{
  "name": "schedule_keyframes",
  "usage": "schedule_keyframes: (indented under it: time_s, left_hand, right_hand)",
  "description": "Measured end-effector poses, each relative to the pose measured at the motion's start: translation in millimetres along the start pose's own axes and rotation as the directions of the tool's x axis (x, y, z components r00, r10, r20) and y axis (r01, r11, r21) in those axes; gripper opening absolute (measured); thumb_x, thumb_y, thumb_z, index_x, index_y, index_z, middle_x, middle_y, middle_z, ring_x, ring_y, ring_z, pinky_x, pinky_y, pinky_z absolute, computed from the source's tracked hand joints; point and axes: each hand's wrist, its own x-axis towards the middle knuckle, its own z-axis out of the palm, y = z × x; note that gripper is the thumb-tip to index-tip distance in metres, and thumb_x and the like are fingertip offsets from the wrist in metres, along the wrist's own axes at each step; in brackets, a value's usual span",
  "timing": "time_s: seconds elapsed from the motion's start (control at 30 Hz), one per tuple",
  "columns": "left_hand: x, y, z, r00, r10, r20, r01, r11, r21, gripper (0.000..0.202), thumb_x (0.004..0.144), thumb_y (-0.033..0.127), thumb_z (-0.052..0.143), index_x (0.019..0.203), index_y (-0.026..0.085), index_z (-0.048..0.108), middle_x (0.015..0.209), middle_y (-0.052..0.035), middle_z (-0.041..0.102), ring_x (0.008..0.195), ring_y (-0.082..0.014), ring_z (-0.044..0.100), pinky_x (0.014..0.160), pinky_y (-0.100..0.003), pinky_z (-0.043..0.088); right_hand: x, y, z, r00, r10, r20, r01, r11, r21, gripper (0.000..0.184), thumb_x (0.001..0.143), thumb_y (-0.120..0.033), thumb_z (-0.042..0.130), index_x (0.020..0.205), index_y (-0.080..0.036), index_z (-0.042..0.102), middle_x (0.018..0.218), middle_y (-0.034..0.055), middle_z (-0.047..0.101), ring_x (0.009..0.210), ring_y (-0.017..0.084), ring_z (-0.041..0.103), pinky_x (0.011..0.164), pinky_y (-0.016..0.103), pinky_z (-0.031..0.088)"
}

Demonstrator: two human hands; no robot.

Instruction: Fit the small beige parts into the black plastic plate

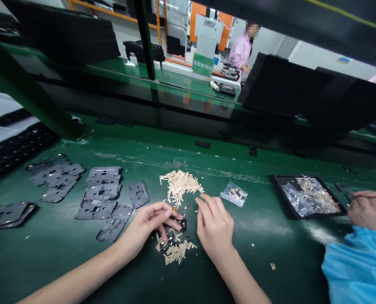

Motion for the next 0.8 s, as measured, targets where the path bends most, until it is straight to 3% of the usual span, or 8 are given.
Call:
schedule_keyframes:
  time_s: [0.17, 0.33, 0.43, 0.6, 0.8]
  left_hand:
    - [2, 0, -4.4, 1.000, -0.005, -0.019, 0.003, 0.991, -0.134, 0.018, 0.082, 0.027, 0.053, 0.077, 0.010, 0.053, 0.090, -0.0133, 0.066, 0.070, -0.0187, 0.067, 0.046, -0.021, 0.049]
    - [3, 0, -5.3, 0.998, -0.015, -0.064, 0.005, 0.986, -0.165, 0.018, 0.081, 0.028, 0.054, 0.077, 0.010, 0.054, 0.090, -0.0129, 0.065, 0.071, -0.0210, 0.067, 0.043, -0.021, 0.048]
    - [4, 1, -6.0, 0.998, 0.026, -0.062, -0.036, 0.985, -0.166, 0.017, 0.080, 0.027, 0.055, 0.075, 0.011, 0.054, 0.079, -0.0080, 0.064, 0.059, -0.0153, 0.064, 0.039, -0.018, 0.041]
    - [0, 3, -3.8, 0.976, -0.071, 0.206, 0.125, 0.956, -0.264, 0.019, 0.081, 0.028, 0.051, 0.069, 0.013, 0.050, 0.053, 0.0018, 0.051, 0.038, -0.0053, 0.042, 0.036, -0.016, 0.024]
    - [-2, 5, -0.9, 0.904, -0.157, 0.397, 0.269, 0.932, -0.243, 0.020, 0.078, 0.031, 0.052, 0.067, 0.014, 0.046, 0.049, 0.0030, 0.045, 0.038, -0.0053, 0.034, 0.038, -0.019, 0.019]
  right_hand:
    - [-2, -15, -3, 0.961, -0.209, 0.180, 0.171, 0.964, 0.205, 0.021, 0.078, -0.013, 0.058, 0.099, -0.017, 0.062, 0.079, 0.0071, 0.064, 0.071, 0.019, 0.054, 0.060, 0.032, 0.047]
    - [-2, -15, -2, 0.942, -0.197, 0.273, 0.127, 0.959, 0.255, 0.014, 0.082, -0.010, 0.051, 0.083, -0.017, 0.064, 0.070, 0.0060, 0.062, 0.064, 0.017, 0.052, 0.056, 0.030, 0.043]
    - [0, -13, -3, 0.952, -0.156, 0.264, 0.059, 0.939, 0.340, 0.012, 0.081, -0.014, 0.054, 0.072, -0.017, 0.061, 0.064, 0.0042, 0.060, 0.060, 0.015, 0.051, 0.055, 0.030, 0.042]
    - [1, -12, -3, 0.993, 0.032, 0.115, -0.079, 0.896, 0.437, 0.012, 0.078, -0.011, 0.055, 0.086, -0.018, 0.063, 0.074, 0.0060, 0.062, 0.064, 0.017, 0.054, 0.052, 0.029, 0.042]
    - [1, -14, -2, 0.997, -0.028, 0.070, -0.012, 0.854, 0.520, 0.017, 0.075, -0.006, 0.058, 0.084, -0.019, 0.063, 0.074, 0.0048, 0.064, 0.066, 0.017, 0.056, 0.059, 0.032, 0.045]
